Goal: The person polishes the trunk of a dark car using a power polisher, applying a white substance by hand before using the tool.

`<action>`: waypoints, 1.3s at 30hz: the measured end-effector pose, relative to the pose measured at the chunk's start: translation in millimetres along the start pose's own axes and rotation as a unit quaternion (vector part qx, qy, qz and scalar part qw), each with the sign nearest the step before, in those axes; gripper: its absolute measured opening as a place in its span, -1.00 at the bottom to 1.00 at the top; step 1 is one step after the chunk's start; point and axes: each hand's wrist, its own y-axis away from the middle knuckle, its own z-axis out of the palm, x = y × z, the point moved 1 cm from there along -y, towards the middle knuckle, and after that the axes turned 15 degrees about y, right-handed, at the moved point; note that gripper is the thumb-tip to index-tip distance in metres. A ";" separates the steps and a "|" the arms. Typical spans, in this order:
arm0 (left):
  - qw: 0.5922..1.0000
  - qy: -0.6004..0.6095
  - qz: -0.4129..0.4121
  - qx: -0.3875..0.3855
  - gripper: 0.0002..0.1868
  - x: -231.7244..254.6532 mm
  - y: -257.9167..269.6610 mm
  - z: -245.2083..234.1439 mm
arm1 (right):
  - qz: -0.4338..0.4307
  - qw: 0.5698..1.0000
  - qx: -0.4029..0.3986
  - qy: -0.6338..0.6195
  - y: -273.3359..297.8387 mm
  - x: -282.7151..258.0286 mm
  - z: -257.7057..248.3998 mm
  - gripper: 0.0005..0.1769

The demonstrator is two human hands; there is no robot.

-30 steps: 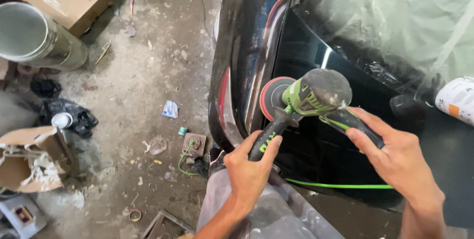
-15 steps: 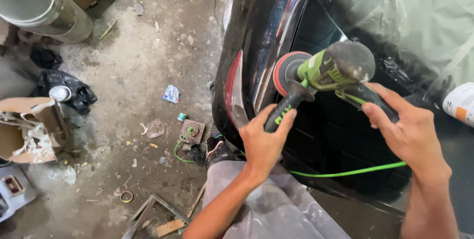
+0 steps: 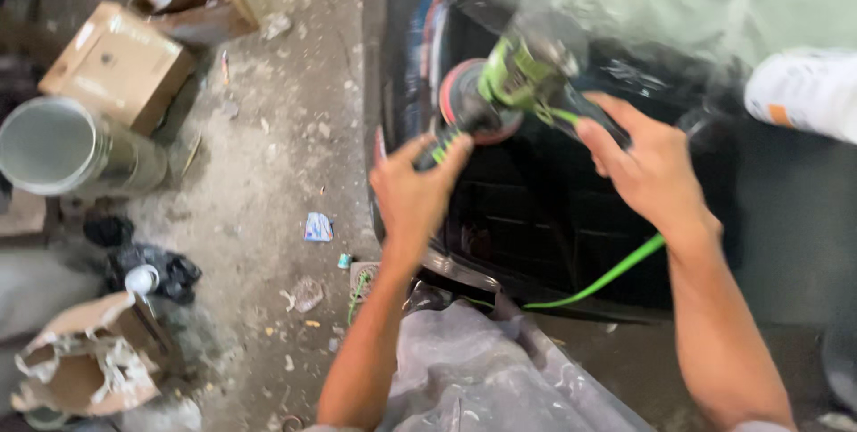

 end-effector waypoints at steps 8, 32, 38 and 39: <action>0.925 0.145 -0.295 -0.189 -0.48 18.9 -32.8 45.0 | 0.071 0.995 0.051 -0.049 7.3 26.5 -16.1 -0.51; 0.921 0.196 -0.167 -0.294 -0.51 46.9 -10.9 88.1 | 0.116 0.975 0.172 -0.080 77.2 65.0 -17.7 -0.60; 0.934 0.093 -0.266 -0.219 -0.54 -23.2 -26.5 10.5 | 0.104 0.989 0.076 -0.071 40.8 -15.7 14.3 -0.56; 0.935 0.089 -0.273 -0.209 -0.54 -29.8 -26.3 2.3 | 0.092 0.991 0.071 -0.072 38.4 -25.2 18.2 -0.56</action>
